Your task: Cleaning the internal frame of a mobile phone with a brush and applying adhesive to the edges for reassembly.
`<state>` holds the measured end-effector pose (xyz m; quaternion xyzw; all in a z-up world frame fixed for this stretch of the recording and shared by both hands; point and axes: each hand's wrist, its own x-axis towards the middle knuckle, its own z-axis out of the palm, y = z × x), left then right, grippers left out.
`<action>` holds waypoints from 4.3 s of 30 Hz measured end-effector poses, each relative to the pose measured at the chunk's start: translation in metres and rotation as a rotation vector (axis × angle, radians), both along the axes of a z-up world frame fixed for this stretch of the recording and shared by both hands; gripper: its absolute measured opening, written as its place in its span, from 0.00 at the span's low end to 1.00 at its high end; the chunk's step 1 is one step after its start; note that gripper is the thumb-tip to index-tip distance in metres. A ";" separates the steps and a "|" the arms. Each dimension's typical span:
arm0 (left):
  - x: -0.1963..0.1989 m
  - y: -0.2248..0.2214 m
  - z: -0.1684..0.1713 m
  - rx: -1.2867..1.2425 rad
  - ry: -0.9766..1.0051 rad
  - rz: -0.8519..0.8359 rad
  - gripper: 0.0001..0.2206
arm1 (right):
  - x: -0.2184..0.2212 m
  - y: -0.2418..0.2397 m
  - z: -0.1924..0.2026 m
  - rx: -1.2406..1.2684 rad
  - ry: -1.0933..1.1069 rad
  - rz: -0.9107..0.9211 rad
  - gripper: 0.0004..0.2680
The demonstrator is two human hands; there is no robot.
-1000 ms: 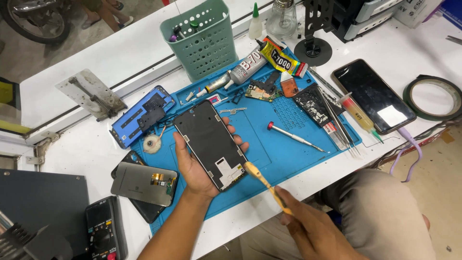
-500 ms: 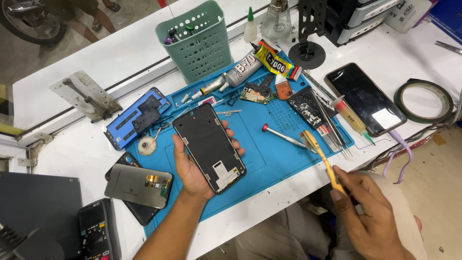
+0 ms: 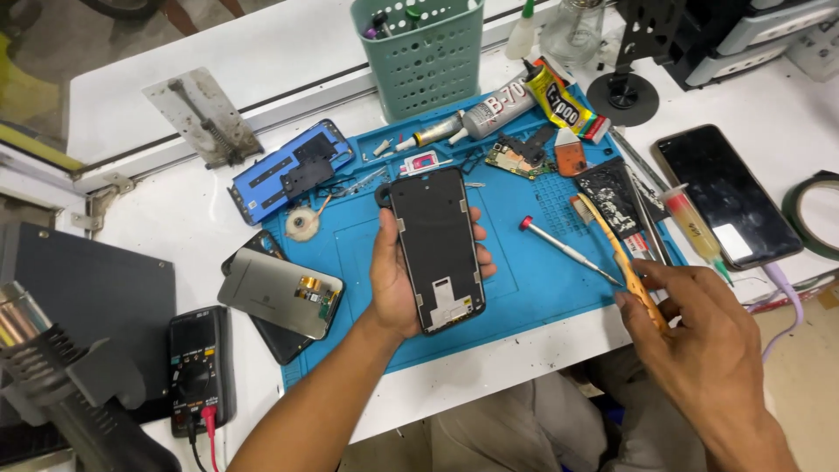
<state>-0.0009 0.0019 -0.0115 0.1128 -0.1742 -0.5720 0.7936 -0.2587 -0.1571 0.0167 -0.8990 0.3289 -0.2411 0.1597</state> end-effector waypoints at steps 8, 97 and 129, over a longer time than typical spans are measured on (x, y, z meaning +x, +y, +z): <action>-0.003 -0.002 0.002 0.041 -0.067 0.035 0.38 | 0.017 0.000 -0.002 -0.071 0.189 -0.138 0.12; -0.011 -0.008 0.019 0.763 -0.870 0.187 0.14 | 0.130 -0.033 0.060 0.167 -0.277 0.306 0.17; -0.026 -0.006 0.010 0.996 -2.010 0.563 0.32 | 0.078 -0.001 0.014 0.408 -0.297 0.561 0.17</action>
